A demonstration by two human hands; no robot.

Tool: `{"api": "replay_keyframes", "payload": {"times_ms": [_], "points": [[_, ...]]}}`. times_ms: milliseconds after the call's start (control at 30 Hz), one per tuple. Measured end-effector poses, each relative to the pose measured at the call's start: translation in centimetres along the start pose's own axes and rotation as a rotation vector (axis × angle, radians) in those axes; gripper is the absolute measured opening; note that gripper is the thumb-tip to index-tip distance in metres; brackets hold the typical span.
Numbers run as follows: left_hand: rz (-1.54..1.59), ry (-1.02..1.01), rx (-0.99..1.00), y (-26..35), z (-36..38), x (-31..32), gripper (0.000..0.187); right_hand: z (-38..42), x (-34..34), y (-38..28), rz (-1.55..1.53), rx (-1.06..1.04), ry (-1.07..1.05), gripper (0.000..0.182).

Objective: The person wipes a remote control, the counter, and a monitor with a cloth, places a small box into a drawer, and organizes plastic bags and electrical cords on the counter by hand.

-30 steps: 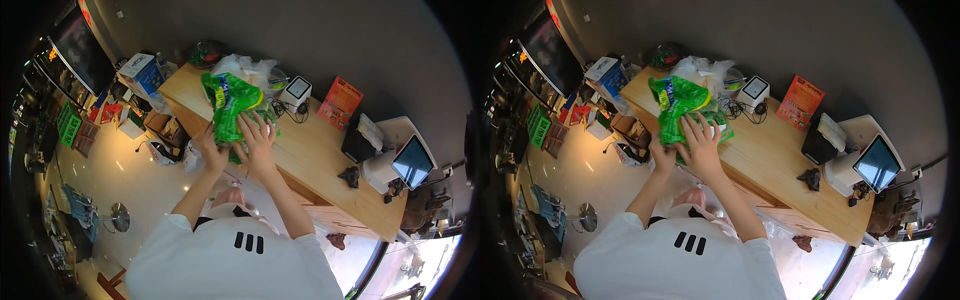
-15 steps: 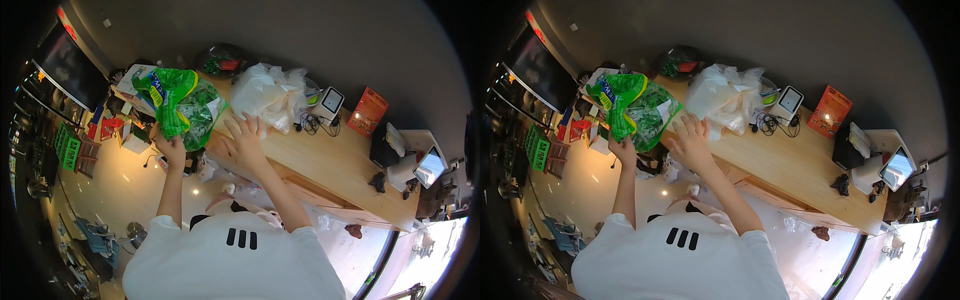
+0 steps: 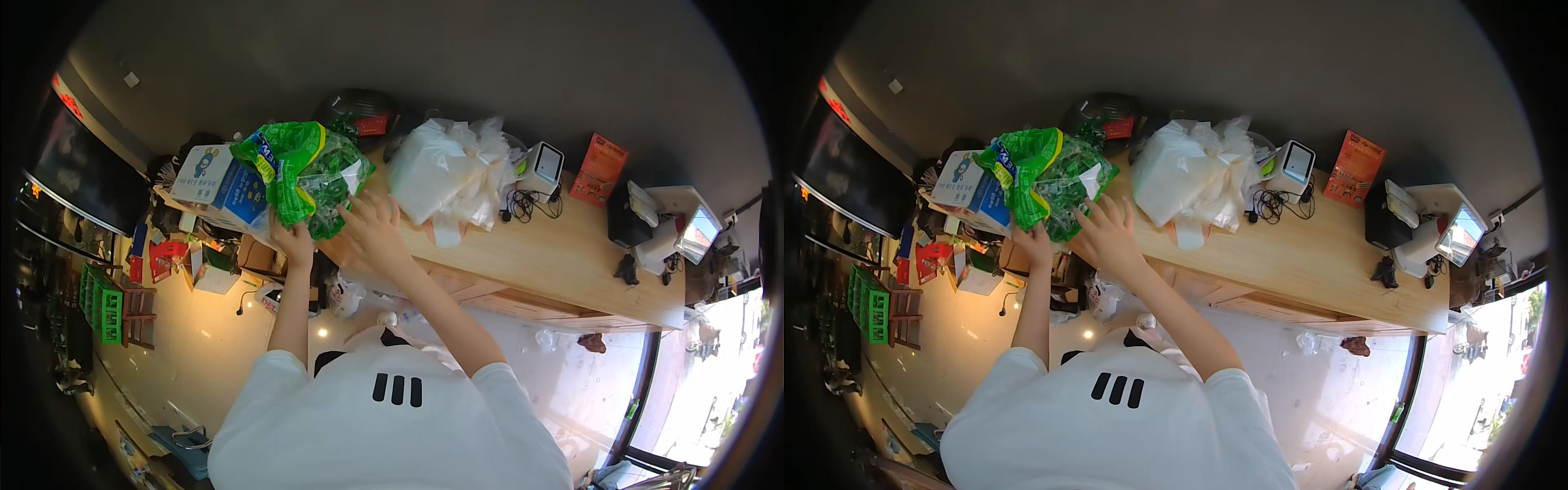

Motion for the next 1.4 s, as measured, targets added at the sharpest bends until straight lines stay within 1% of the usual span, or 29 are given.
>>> {"api": "replay_keyframes", "payload": {"times_ms": [33, 67, 100, 133, 167, 233, 367, 433, 467, 533, 567, 633, 667, 700, 733, 767, 833, 900, 933, 967, 1033, 1067, 1100, 1167, 1200, 1267, 1300, 1367, 1400], "points": [[0.051, -0.017, -0.041, -2.1, 0.5, 0.6, 0.016, -0.1, 0.8, 0.4, 0.0, 0.001, -0.015, 0.047], [0.02, -0.053, -0.177, -6.2, 1.9, 2.0, 0.016, 0.1, 1.2, 0.9, 0.003, 0.003, -0.017, 0.047], [0.021, -0.052, -0.181, -8.0, 2.2, 2.2, 0.016, 0.4, 1.6, 1.3, 0.016, 0.027, -0.074, 0.047], [-0.052, -0.212, -0.366, -9.4, 2.3, 2.4, 0.019, 0.7, 2.1, 1.7, 0.027, 0.05, -0.129, 0.046], [-0.094, -0.284, -0.373, -10.6, 2.3, 2.4, 0.023, 0.7, 2.6, 2.0, 0.028, 0.048, -0.131, 0.046], [-0.136, -0.354, -0.377, -10.9, 1.8, 2.5, 0.026, 0.8, 3.2, 2.6, 0.023, 0.061, -0.11, 0.046], [-0.065, -0.464, -0.571, -9.1, 1.0, 2.6, 0.035, -0.2, 4.1, 3.1, 0.06, 0.082, -0.119, 0.045], [0.021, -0.315, -0.2, -9.4, 1.5, 2.5, 0.05, -0.3, 3.9, 3.2, 0.038, 0.106, -0.088, 0.044], [0.023, -0.314, -0.2, -9.6, 2.1, 2.3, 0.05, -0.3, 3.8, 3.4, 0.039, 0.107, -0.088, 0.044], [-0.058, -0.1, -0.201, -7.9, 2.8, 1.0, 0.072, -0.2, 3.7, 4.3, 0.06, 0.143, -0.07, 0.044], [-0.057, -0.1, -0.201, -7.7, 2.9, 0.6, 0.072, -0.2, 3.6, 4.8, 0.062, 0.144, -0.07, 0.044], [0.188, -0.024, -0.113, -7.7, 3.0, -0.2, 0.088, -0.3, 3.0, 6.1, 0.174, 0.258, -0.006, 0.047], [0.166, -0.058, -0.107, -7.7, 3.0, -0.9, 0.09, -0.2, 2.6, 6.8, 0.177, 0.26, -0.006, 0.047], [0.17, -0.06, -0.107, -7.5, 3.0, -1.5, 0.09, -0.2, 2.0, 7.5, 0.323, 0.325, 0.0, 0.049], [0.008, -0.058, -0.093, -7.1, 3.0, -2.2, 0.089, -0.3, 1.5, 8.0, 0.47, 0.389, 0.005, 0.052], [-0.153, -0.057, -0.075, -6.8, 2.8, -2.6, 0.088, -0.4, 1.4, 8.7, 0.472, 0.393, 0.006, 0.052], [-0.126, -0.048, -0.001, -5.5, 2.3, -2.7, 0.087, -0.5, 1.8, 10.0, 0.6, 0.4, 0.054, 0.043], [-0.371, -0.122, 0.179, -4.2, 2.4, -2.6, 0.084, -0.6, 2.2, 10.7, 0.617, 0.413, 0.075, 0.039], [-0.361, -0.105, 0.261, -3.4, 2.2, -2.1, 0.076, -0.6, 2.1, 10.8, 0.651, 0.414, 0.056, 0.034], [-0.356, -0.107, 0.264, -3.2, 2.3, -1.5, 0.076, -0.6, 1.9, 10.9, 0.685, 0.414, 0.036, 0.029], [-0.287, -0.259, 0.331, -1.9, 2.4, -0.4, 0.07, -0.4, 0.6, 10.8, 0.678, 0.441, -0.023, 0.024], [-0.24, -0.277, 0.372, -0.8, 2.0, 0.4, 0.057, -0.2, -0.2, 10.7, 0.668, 0.463, -0.083, 0.018], [-0.237, -0.277, 0.373, -0.5, 1.7, 1.1, 0.057, 0.1, -1.1, 11.0, 0.67, 0.466, -0.083, 0.018], [-0.049, -0.526, 0.41, 0.2, 1.3, 2.7, 0.045, 0.9, -3.4, 12.2, 0.423, 0.466, 0.164, 0.013], [-0.071, -0.535, 0.423, 2.2, 0.3, 3.0, 0.035, 1.2, -4.7, 12.6, 0.428, 0.47, 0.162, 0.013], [-0.002, -0.6, 0.38, 3.1, -0.4, 4.3, 0.034, 1.8, -7.6, 13.4, 0.156, 0.463, 0.358, 0.016], [0.061, -0.663, 0.337, 3.4, -0.7, 5.1, 0.032, 1.9, -8.7, 13.8, 0.161, 0.469, 0.359, 0.016], [0.055, -0.649, 0.326, 3.8, -1.2, 6.7, 0.028, 2.1, -10.6, 14.7, -0.026, 0.584, 0.394, 0.02], [0.071, -0.667, 0.315, 3.9, -1.5, 7.4, 0.026, 2.2, -11.1, 15.5, -0.021, 0.588, 0.397, 0.02]]}}
Point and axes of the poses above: each hand's wrist, its own z-axis away from the middle knuckle, its own x-axis out of the palm, y = z × x, the point moved 1 cm from there along -z, towards the middle knuckle, and after that the axes turned 15 degrees about -y, right-handed, at the moved point
